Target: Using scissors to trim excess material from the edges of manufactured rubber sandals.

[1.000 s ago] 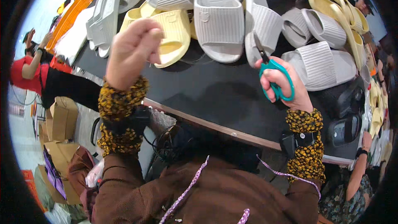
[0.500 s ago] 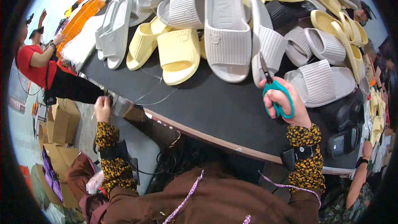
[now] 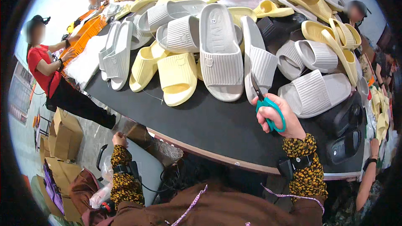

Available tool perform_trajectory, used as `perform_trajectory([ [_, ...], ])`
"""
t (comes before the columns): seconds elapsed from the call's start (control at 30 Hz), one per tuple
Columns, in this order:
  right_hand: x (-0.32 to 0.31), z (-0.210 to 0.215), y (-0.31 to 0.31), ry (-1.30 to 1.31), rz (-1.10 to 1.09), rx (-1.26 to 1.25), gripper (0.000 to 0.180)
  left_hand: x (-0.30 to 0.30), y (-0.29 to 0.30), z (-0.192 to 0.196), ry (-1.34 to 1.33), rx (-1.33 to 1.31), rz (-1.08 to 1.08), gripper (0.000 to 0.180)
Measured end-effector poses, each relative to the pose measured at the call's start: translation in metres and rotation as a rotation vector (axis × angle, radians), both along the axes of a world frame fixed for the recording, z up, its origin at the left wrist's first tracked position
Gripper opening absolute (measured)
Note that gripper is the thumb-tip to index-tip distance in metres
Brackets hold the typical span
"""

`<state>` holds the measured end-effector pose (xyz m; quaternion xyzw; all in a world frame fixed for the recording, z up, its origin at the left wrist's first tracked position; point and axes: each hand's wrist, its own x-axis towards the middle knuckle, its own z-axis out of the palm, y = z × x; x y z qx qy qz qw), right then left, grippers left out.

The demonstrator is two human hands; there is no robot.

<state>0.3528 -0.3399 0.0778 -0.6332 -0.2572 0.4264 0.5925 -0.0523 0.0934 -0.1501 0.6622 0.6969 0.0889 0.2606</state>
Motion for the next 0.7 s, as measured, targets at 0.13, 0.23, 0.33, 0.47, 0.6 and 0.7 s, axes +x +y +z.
perform_trajectory([
  [0.13,-0.006,0.001,0.008,0.03,0.072,0.068,0.031,-0.044,0.018,0.027,0.104,0.579,-0.21,0.039],
  [0.23,-0.008,0.0,0.009,0.054,0.058,0.066,0.03,-0.005,0.004,0.087,-0.165,0.91,-0.323,0.036],
  [0.33,-0.005,0.0,0.004,0.059,0.051,0.07,0.029,0.07,-0.056,0.184,-0.381,0.866,-0.388,0.029],
  [0.47,-0.007,-0.001,0.005,0.036,0.048,0.096,0.028,0.138,-0.114,0.254,-0.605,0.921,-0.704,0.023],
  [0.6,-0.006,0.0,0.007,0.064,-0.117,0.283,0.026,0.205,-0.164,0.285,-0.656,0.971,-0.986,0.024],
  [0.7,0.001,-0.003,0.011,0.082,-0.256,0.375,0.024,0.248,-0.192,0.291,-0.681,0.895,-1.179,0.024],
])
